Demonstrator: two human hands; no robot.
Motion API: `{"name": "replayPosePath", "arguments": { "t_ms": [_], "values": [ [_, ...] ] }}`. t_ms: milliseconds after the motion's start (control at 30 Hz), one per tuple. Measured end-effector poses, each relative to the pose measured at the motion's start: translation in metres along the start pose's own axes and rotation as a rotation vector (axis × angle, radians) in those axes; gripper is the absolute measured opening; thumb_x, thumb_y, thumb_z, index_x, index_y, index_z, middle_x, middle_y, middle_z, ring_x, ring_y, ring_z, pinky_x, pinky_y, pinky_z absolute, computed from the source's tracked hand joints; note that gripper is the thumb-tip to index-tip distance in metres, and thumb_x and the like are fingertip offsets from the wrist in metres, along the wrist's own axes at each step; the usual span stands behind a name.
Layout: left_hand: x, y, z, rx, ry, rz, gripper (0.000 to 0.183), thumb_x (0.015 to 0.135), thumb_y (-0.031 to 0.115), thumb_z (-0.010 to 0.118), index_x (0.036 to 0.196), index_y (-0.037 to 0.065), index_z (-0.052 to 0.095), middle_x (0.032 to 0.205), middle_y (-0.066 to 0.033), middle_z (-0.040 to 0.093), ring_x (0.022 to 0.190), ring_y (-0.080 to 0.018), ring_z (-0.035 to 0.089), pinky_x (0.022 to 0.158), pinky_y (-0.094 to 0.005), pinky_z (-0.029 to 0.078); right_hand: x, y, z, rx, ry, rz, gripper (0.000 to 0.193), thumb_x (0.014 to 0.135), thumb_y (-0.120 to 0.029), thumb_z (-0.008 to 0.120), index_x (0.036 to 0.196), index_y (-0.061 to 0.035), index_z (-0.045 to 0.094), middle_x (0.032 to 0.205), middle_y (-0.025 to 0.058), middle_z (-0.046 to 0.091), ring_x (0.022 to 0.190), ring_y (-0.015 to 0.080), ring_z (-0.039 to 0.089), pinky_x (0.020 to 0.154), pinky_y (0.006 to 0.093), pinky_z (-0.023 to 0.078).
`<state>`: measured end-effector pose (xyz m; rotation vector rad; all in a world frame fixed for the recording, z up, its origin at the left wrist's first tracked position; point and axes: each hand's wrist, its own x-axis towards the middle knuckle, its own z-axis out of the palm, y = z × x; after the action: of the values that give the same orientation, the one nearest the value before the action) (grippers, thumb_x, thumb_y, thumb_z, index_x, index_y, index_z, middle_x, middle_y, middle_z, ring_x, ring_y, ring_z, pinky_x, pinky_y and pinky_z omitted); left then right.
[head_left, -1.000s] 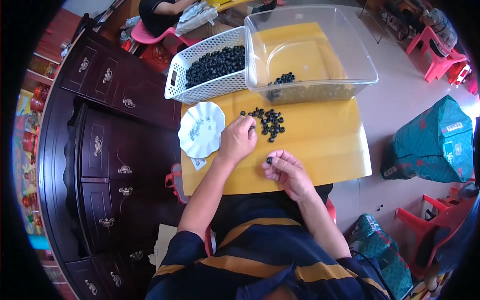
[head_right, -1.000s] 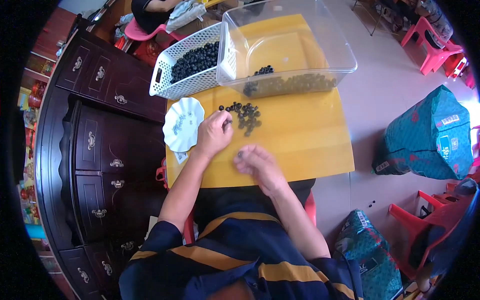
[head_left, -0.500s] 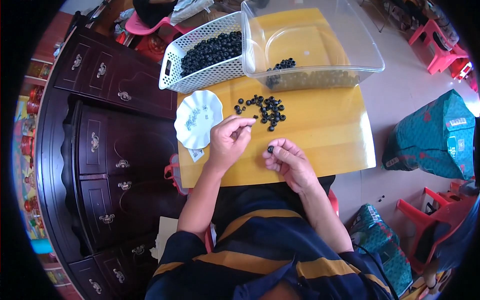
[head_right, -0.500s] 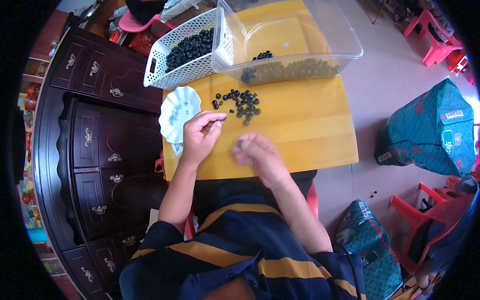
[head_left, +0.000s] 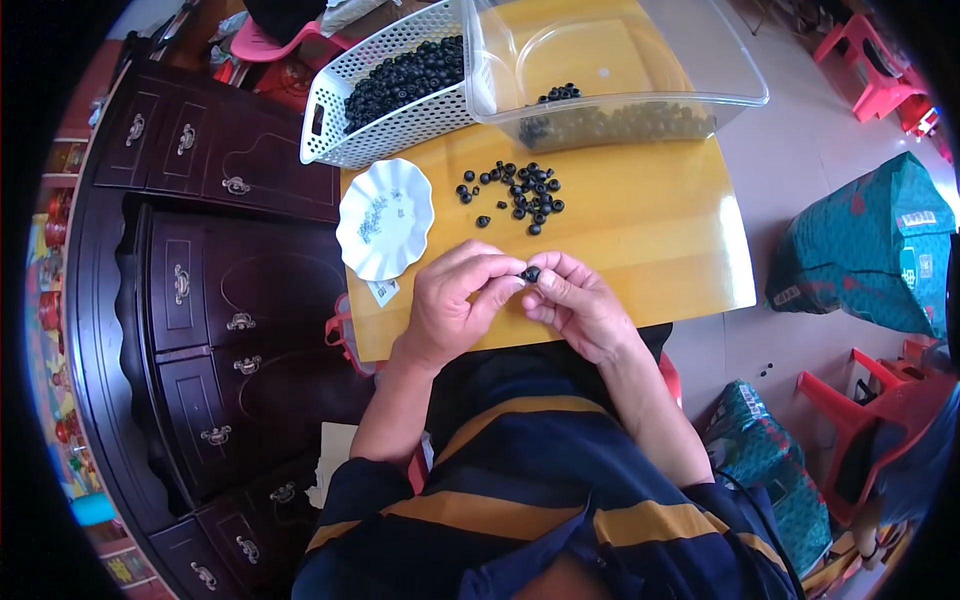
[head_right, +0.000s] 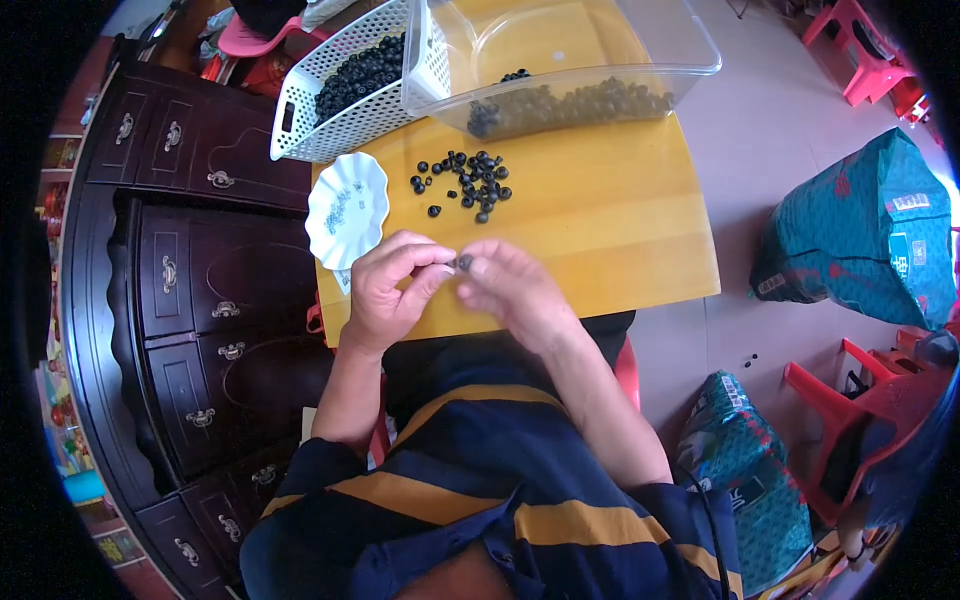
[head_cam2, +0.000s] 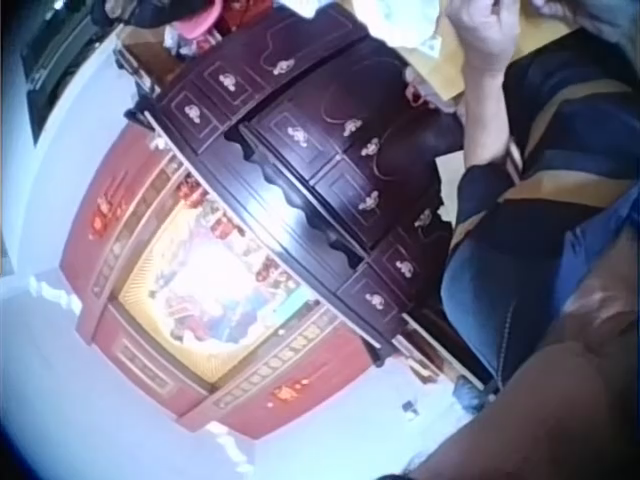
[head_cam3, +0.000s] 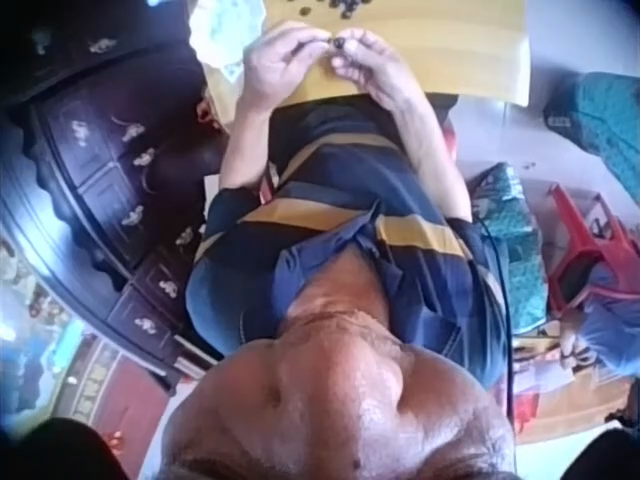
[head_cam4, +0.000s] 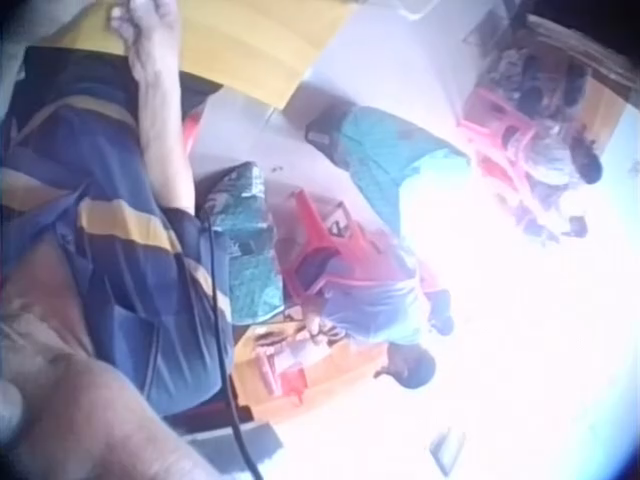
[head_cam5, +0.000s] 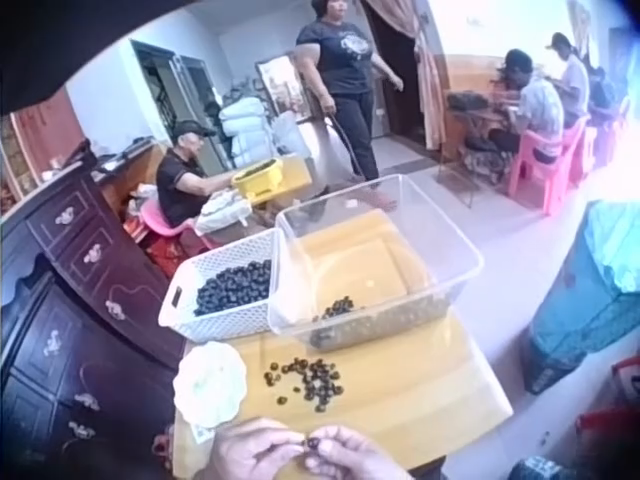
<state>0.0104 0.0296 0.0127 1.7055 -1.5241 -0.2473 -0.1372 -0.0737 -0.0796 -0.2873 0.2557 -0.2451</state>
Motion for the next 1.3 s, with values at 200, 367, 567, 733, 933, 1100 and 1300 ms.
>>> {"name": "replayPosePath", "arguments": {
  "t_ms": [200,367,567,733,933,1100,1300],
  "values": [
    [-0.004,-0.001,0.004,0.018,0.014,0.026,0.014,0.083,-0.003,0.077,0.096,0.0,0.072,0.085,-0.0087,0.069,0.073,-0.0186,0.067,0.062,-0.028,0.052,0.0,0.001,0.0,-0.044,0.002,-0.032,0.019,0.099,-0.013,0.066,0.116,-0.0041,0.062,0.101,0.0068,0.071,0.086,0.0142,0.072,0.079,0.0268,0.06],
    [-0.004,-0.003,0.004,0.025,0.005,0.029,0.014,0.082,-0.003,0.077,0.094,0.0,0.072,0.084,-0.0088,0.069,0.072,-0.0185,0.067,0.061,-0.0281,0.052,0.001,0.001,0.002,-0.045,0.013,-0.055,0.018,0.098,-0.012,0.068,0.113,-0.0049,0.062,0.098,0.0066,0.072,0.084,0.0141,0.072,0.078,0.0266,0.061],
    [-0.008,-0.005,0.005,0.012,0.017,0.024,0.014,0.082,-0.002,0.078,0.094,0.0,0.072,0.083,-0.0088,0.069,0.072,-0.0178,0.066,0.061,-0.0276,0.052,0.001,0.003,0.001,-0.054,0.012,-0.079,0.017,0.096,-0.011,0.07,0.111,-0.0048,0.062,0.098,0.007,0.072,0.084,0.0147,0.071,0.078,0.0269,0.06],
    [-0.013,-0.008,-0.002,-0.229,-0.036,-0.147,0.016,0.082,0.001,0.08,0.096,0.0,0.072,0.085,-0.0059,0.067,0.073,-0.0129,0.063,0.064,-0.0245,0.049,0.0,0.003,0.002,-0.086,-0.015,-0.066,0.017,0.094,-0.01,0.072,0.108,-0.0045,0.063,0.097,0.0067,0.071,0.086,0.0152,0.07,0.079,0.0283,0.06],
    [-0.009,-0.009,-0.014,-0.498,-0.227,-0.266,0.029,0.081,0.013,0.085,0.106,0.0,0.074,0.085,-0.0026,0.065,0.074,-0.0095,0.056,0.068,-0.0225,0.044,-0.006,-0.001,0.017,-0.134,-0.099,-0.095,0.025,0.09,-0.013,0.078,0.105,-0.0076,0.059,0.093,0.0031,0.069,0.086,0.0127,0.067,0.078,0.0253,0.055],
    [-0.011,-0.021,-0.011,-0.548,-0.264,-0.137,0.028,0.081,0.006,0.083,0.108,0.005,0.076,0.086,0.0004,0.064,0.073,-0.0063,0.054,0.065,-0.0232,0.043,-0.004,0.001,0.01,-0.216,-0.111,-0.099,0.023,0.088,-0.007,0.078,0.098,-0.0097,0.058,0.092,0.0019,0.07,0.088,0.0101,0.065,0.084,0.0254,0.049],
    [-0.011,-0.021,-0.009,-0.807,-0.292,-0.274,0.024,0.083,0.004,0.083,0.105,0.002,0.075,0.087,-0.0003,0.065,0.076,-0.0055,0.057,0.066,-0.0212,0.043,-0.004,0.002,0.01,-0.244,-0.124,-0.104,0.025,0.089,-0.012,0.08,0.098,-0.0099,0.056,0.09,0.0002,0.068,0.083,0.0094,0.063,0.078,0.024,0.051]
  ]
}}
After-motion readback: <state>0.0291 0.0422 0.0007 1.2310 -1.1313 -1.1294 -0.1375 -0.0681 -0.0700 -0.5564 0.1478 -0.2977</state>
